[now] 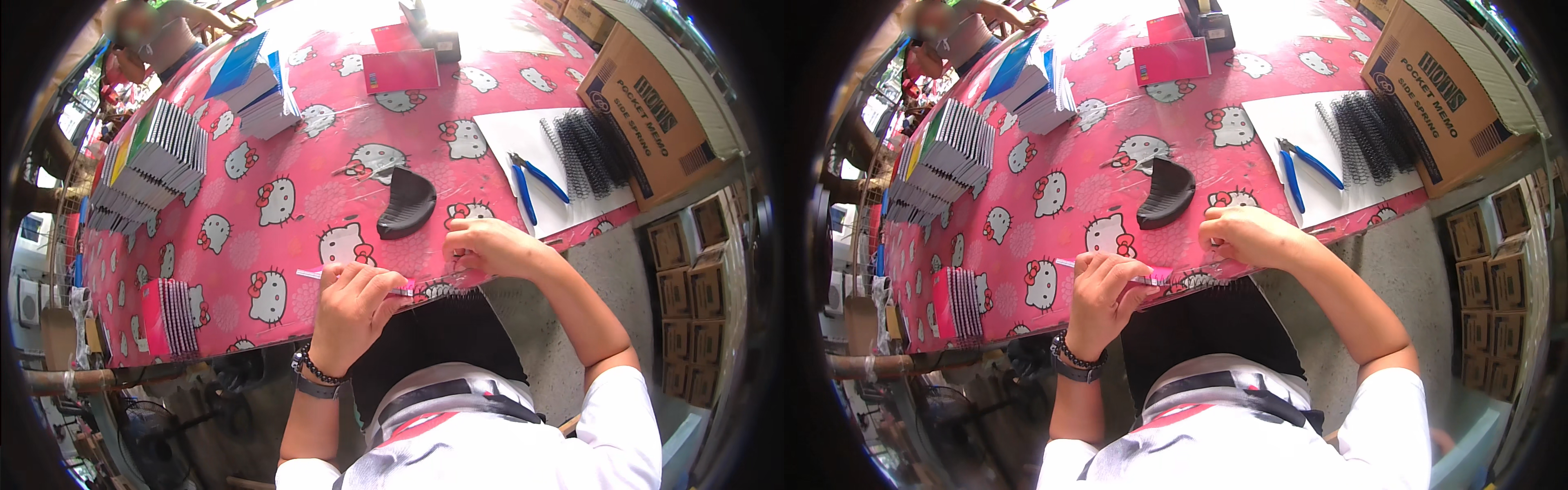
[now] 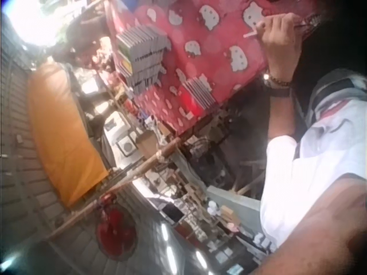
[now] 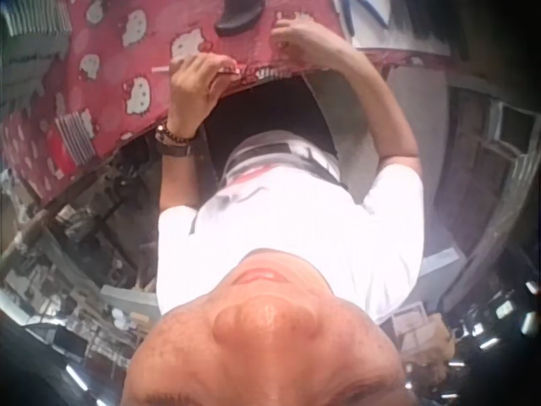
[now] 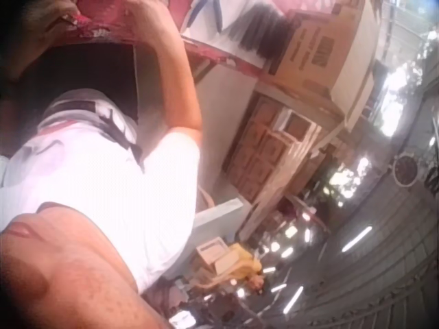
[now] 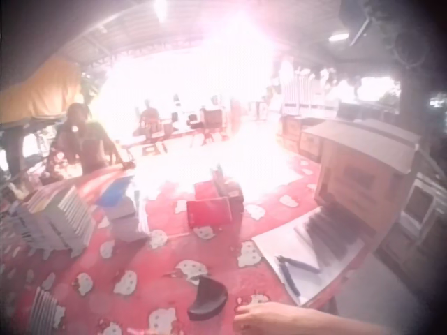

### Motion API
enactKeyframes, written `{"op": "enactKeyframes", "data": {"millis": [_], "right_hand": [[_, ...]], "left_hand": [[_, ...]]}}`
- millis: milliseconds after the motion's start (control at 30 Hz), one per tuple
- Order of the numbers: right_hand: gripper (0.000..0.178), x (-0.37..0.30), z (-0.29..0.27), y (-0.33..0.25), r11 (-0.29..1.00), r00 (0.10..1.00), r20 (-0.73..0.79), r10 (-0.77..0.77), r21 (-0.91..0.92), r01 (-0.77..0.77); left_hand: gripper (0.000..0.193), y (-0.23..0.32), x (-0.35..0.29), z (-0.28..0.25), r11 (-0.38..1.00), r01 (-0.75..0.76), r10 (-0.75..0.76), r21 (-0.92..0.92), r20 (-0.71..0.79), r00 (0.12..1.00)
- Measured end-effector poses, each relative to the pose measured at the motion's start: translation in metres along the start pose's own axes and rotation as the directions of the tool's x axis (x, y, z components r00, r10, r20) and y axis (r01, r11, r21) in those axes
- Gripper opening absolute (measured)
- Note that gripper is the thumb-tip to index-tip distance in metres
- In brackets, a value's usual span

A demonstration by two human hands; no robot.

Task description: The person threads a plastic spiral through the punched holes of a stack of papers and a pink cover, then bends the ends of the spiral with a hand tool to secure it.

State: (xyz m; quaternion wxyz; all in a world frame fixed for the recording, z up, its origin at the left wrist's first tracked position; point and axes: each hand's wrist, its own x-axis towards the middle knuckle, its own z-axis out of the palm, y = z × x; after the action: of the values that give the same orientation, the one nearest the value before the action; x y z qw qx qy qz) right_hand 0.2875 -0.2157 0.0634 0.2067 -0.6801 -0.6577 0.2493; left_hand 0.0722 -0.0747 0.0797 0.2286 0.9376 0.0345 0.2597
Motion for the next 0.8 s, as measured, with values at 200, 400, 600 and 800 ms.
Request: {"op": "enactKeyframes", "data": {"millis": [200,400,600,800], "right_hand": [[0.012,0.005,-0.002,0.016,0.999,0.993,0.108,0.044,-0.02,-0.042],[0.011,0.022,-0.005,-0.011,0.985,0.994,0.109,-0.002,0.17,-0.016],[0.005,0.012,-0.041,-0.065,0.925,0.383,-0.899,-0.214,-0.061,0.374],[0.019,0.033,-0.035,-0.185,0.379,0.054,-0.92,-0.389,-0.106,0.919]], "left_hand": [[0.025,-0.002,-0.026,-0.034,0.863,0.296,-0.346,-0.409,-0.054,0.937],[0.021,-0.005,-0.109,-0.065,0.331,0.322,-0.581,-0.887,0.077,0.81],[0.02,0.004,-0.13,-0.041,0.401,0.458,-0.344,-0.794,0.333,0.878],[0.026,0.006,-0.162,-0.016,0.437,0.529,-0.512,-0.727,0.283,0.811]]}}
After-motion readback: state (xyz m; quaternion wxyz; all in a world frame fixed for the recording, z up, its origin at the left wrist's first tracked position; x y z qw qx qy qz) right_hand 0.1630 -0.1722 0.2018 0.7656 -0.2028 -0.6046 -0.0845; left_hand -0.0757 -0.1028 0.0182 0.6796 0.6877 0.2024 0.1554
